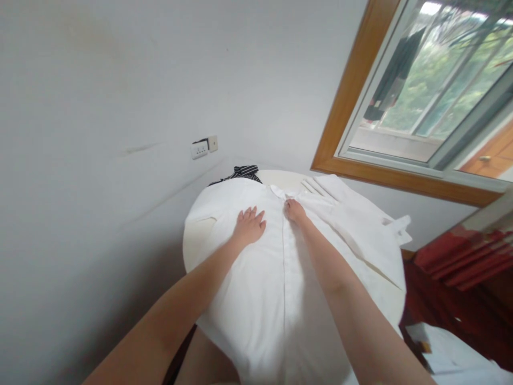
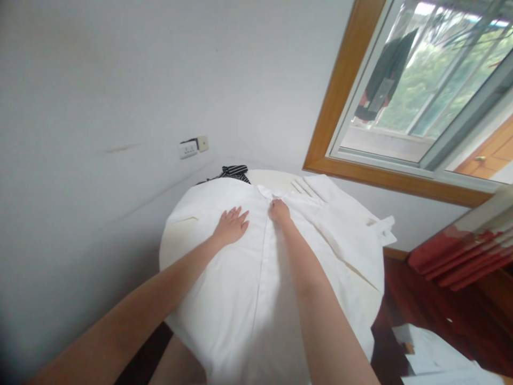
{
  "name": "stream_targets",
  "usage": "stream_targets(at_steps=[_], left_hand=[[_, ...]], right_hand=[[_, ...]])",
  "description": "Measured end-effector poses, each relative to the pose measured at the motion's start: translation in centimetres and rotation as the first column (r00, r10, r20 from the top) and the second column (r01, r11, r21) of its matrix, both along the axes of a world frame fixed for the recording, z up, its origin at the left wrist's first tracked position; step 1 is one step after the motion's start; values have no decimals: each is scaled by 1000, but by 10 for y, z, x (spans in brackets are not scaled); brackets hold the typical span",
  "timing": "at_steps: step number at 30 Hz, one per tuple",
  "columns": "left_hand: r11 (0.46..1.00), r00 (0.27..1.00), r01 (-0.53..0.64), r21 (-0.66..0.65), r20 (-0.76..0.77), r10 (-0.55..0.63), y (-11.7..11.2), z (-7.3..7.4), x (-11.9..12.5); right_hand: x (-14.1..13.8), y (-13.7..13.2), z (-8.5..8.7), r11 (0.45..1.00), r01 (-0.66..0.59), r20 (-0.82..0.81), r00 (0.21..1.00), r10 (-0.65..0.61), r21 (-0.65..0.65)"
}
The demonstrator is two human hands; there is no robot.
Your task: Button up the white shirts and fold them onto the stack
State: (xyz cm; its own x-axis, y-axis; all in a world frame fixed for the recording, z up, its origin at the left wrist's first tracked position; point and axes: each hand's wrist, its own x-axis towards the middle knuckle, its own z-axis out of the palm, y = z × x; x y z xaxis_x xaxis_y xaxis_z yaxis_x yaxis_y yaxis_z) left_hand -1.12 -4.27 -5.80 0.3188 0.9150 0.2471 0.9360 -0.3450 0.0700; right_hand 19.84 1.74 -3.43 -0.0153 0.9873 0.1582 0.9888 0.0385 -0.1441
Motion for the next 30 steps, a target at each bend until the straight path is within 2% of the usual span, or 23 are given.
stream_targets(at_steps=[4,9,14,17,22,27,30], left_hand=[[1000,1000,8,6,11,-8,-1,0,0],[1000,1000,7,5,22,-7,-2,1,1],[1000,1000,-4,-30,21,4,-6,7,1],[999,1000,3,-34,24,-2,-9,9,1],[1000,1000,1,-23,27,0,-7,6,1],[1000,999,2,-24,41,-1,-3,1,2],[999,999,3,-33,41,-2,-2,1,2]], right_hand=[[-5,1,-2,999,31,9,999,-31,31],[-13,0,5,996,91,14,996,-91,17],[-31,8,5,956,262,-54,965,-257,129],[-37,12,2,938,302,-79,953,-292,172],[-33,11,0,955,287,-71,957,-282,79],[-30,2,-9,988,130,-30,991,-128,83],[-30,-5,-11,995,96,-35,995,-95,19]])
